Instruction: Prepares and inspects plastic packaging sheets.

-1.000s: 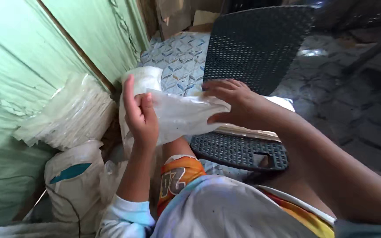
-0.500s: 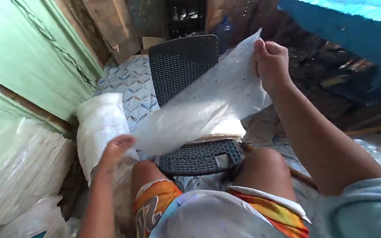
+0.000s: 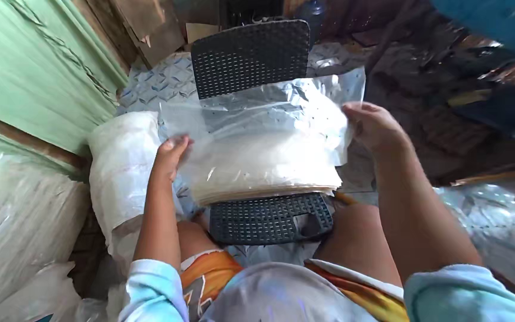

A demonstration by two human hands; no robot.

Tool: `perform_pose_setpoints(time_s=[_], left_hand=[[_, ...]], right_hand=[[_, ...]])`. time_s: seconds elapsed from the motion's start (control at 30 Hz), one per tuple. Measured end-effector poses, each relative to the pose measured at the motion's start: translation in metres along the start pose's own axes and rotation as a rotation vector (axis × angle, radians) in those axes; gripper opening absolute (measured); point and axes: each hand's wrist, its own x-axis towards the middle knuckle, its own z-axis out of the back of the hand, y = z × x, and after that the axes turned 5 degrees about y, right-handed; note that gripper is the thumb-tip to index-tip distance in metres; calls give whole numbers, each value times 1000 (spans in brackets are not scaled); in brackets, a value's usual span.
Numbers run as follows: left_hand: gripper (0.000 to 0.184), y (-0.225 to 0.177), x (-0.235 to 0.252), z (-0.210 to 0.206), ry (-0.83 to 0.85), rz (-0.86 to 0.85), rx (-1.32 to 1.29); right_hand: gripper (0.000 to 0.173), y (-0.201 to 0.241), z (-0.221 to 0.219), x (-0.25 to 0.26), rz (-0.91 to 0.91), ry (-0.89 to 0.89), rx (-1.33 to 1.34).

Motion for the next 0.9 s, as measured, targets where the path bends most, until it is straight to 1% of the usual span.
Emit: perform_pose_setpoints(time_s=[0.03, 0.07, 0.1, 0.17, 0.23, 0.3, 0.37, 0.43, 0.47, 0.5, 0.53, 0.57, 0.6, 0.63, 0.67, 0.7, 0.73, 0.8, 0.83, 0.9], left_hand=[[35, 14, 7, -7, -10, 53, 82], [35, 30, 15, -14, -39, 95, 222], [38, 48, 20, -22, -82, 125, 386], [43, 79, 30, -36, -139, 196, 667], [46, 108, 37, -47, -126, 280, 799], [50, 138, 43, -54, -100, 360, 840], [56, 160, 47, -57, -95, 430, 819], [57, 165, 49, -52, -114, 485, 784], [54, 160, 47, -48, -148, 477, 777], [49, 149, 44, -46, -193, 430, 777], [48, 134, 41, -50, -228, 340, 788], [48, 117, 36, -60, -222, 214, 810], [49, 103, 30, -75, -159, 89, 838], [50, 96, 27, -93, -64, -1, 865], [53, 98, 29, -110, 33, -23, 882], [54, 108, 37, -122, 98, 5, 891], [55, 123, 47, -125, 143, 62, 890], [58, 160, 65, -108, 165, 164, 834], [58, 177, 70, -95, 161, 192, 739], [59, 204, 66, -76, 175, 232, 437]], right_hand=[[27, -10, -8, 3, -40, -73, -265], [38, -21, -18, 4, -97, -109, -495], [47, -35, -29, 4, -160, -112, -668], [57, -74, -42, 7, -288, -80, -897], [60, -109, -49, 9, -390, -63, -983], [61, -134, -56, 8, -468, -79, -1000], [61, -153, -60, 9, -541, -107, -981], [59, -163, -55, 13, -552, -127, -926], [55, -161, -51, 13, -515, -139, -900], [50, -152, -48, 11, -431, -152, -882], [50, -140, -51, 9, -302, -151, -868], [55, -127, -58, 5, -153, -110, -861], [61, -121, -70, 2, -2, -14, -881], [64, -122, -84, 1, 120, 128, -925], [65, -130, -97, 3, 184, 270, -980], [65, -142, -105, 8, 197, 374, -1013], [64, -154, -106, 15, 177, 426, -1016], [63, -178, -87, 27, 59, 417, -914], [64, -187, -74, 30, -37, 400, -783], [69, -193, -60, 18, -276, 355, -452]])
